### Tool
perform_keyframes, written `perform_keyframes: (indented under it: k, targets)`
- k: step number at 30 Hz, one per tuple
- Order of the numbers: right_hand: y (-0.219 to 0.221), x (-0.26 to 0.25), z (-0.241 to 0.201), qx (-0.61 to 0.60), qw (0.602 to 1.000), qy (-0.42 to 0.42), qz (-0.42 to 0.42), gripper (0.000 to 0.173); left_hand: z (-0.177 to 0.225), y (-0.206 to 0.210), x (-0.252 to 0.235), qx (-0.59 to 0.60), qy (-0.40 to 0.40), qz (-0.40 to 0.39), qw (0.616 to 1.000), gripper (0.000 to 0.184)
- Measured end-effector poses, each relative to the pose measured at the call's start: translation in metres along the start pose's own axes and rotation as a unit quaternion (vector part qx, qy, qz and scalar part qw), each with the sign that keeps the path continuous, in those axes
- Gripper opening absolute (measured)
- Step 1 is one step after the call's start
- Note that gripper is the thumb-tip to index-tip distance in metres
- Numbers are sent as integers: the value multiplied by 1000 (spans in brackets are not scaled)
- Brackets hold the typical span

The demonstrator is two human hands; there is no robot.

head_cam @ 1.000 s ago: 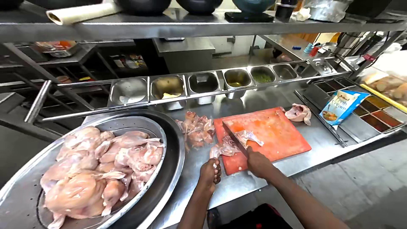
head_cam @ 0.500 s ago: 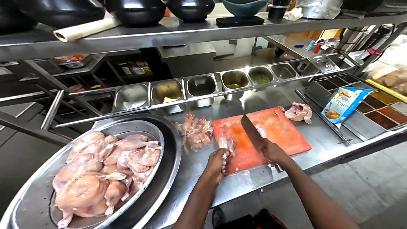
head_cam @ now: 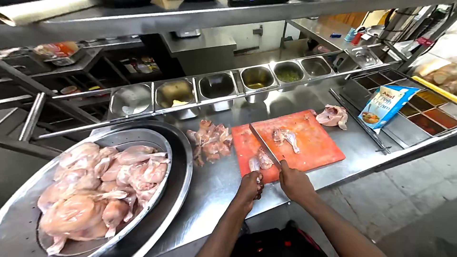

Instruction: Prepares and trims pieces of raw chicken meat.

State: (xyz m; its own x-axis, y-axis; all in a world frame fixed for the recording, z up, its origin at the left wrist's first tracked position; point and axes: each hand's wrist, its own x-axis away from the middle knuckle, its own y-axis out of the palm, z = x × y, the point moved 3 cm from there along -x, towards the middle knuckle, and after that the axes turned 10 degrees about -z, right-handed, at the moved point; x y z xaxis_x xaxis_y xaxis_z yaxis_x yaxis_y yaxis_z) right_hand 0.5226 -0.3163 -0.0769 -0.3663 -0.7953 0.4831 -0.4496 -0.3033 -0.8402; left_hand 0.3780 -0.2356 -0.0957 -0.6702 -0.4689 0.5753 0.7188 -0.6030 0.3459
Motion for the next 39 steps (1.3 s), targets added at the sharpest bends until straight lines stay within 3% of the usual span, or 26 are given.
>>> perform_keyframes:
  k: [3, 6, 8, 10, 12, 13, 14, 15, 16, 18, 24, 29, 33, 39]
  targets:
    - [5, -6, 0, -9, 997, 29, -66, 35, -1, 6, 2, 1, -8, -13, 1000, 33]
    - [-10, 4, -1, 0, 1000, 12, -16, 32, -6, 8, 4, 1, -2, -14, 1000, 34]
    - [-40, 28, -9, -16, 985, -69, 155, 28, -6, 6, 5, 1, 3, -19, 1000, 34]
    - [-71, 53, -25, -43, 915, -158, 370, 30, -7, 4, 6, 1, -1, -29, 1000, 34]
    - [-77, 59, -38, -61, 873, -169, 453, 31, -8, 2, 5, 2, -4, -34, 999, 34]
    - [-65, 49, -39, -52, 898, -145, 412, 29, -8, 2, 3, 0, -3, -35, 999, 34]
    - [-47, 31, -38, -36, 951, -100, 292, 29, -6, 1, 0, -8, 3, -34, 999, 35]
    - [-28, 7, -36, -25, 993, -30, 112, 32, -6, 0, -1, -16, 8, -29, 999, 36]
    - [-8, -11, -34, -14, 1000, 19, -11, 37, -10, 0, 0, -24, 8, -23, 999, 36]
    - [-3, -36, -39, 9, 994, 51, -100, 43, -5, -4, -4, -27, 20, -16, 999, 36]
    - [-4, -37, -36, -2, 993, 58, -101, 37, -19, -9, -1, 7, 16, -36, 999, 35]
    - [-32, -35, -42, 3, 990, 61, -127, 34, -20, -9, -1, -6, 4, -31, 999, 34]
    - [-25, -20, -38, 19, 989, 68, -132, 36, -21, -10, -1, -2, 3, -29, 1000, 33]
    - [-21, -56, -52, -69, 992, 43, -91, 48, -36, -7, 13, -31, 0, -58, 998, 34]
